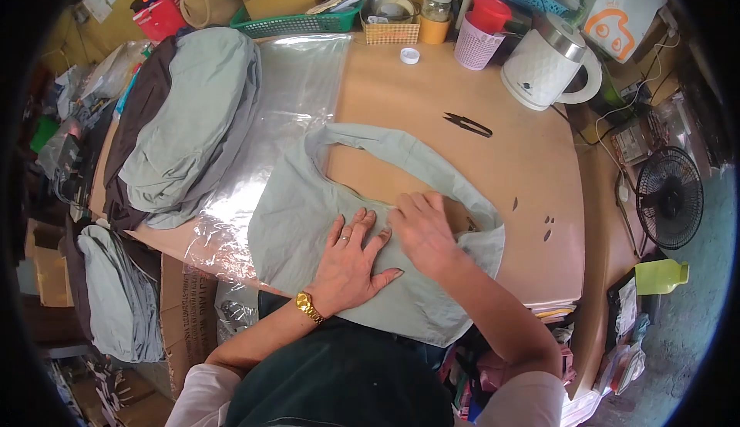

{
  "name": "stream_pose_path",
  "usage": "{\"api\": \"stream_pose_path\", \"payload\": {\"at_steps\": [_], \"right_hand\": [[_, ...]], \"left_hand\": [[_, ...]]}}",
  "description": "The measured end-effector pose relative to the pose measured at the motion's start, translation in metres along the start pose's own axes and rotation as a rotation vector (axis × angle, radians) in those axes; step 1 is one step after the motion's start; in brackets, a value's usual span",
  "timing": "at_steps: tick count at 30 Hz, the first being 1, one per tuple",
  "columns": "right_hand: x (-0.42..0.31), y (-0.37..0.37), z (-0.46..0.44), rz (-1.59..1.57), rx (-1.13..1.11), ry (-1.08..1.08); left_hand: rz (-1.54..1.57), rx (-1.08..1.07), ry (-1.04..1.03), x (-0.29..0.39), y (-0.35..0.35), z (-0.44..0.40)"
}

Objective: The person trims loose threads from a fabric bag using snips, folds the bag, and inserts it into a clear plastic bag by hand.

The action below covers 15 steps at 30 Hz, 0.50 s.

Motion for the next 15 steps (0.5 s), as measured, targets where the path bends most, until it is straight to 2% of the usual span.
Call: {"api": "stream_pose_path", "payload": {"at_steps": [3,8,15], "right_hand": [[0.006,0.011,0.015,0.071,-0.030,-0.029],[-0.009,-0.010,-0.020,0.028,0.006,-0.007],[0.004,0.005,0.009,0.038,0.003,-0.062]], "left_hand": [[-0.007,-0.001,-0.011,0.000,0.000,-0.001],[-0.022,-0.011,-0.001,0.001,-0.001,-0.001],[-0.011,-0.013,-0.004,0.001,-0.002,-0.001]]}}
Point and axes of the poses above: each hand's wrist, its own z-axis away from the middle knuckle, its own y-axis out of the back of the hand, x = y × z, the point moved 3 cm from there along -z, towards the middle knuckle, and after that the axes turned 4 degrees about -y, right-handed, at the moved point
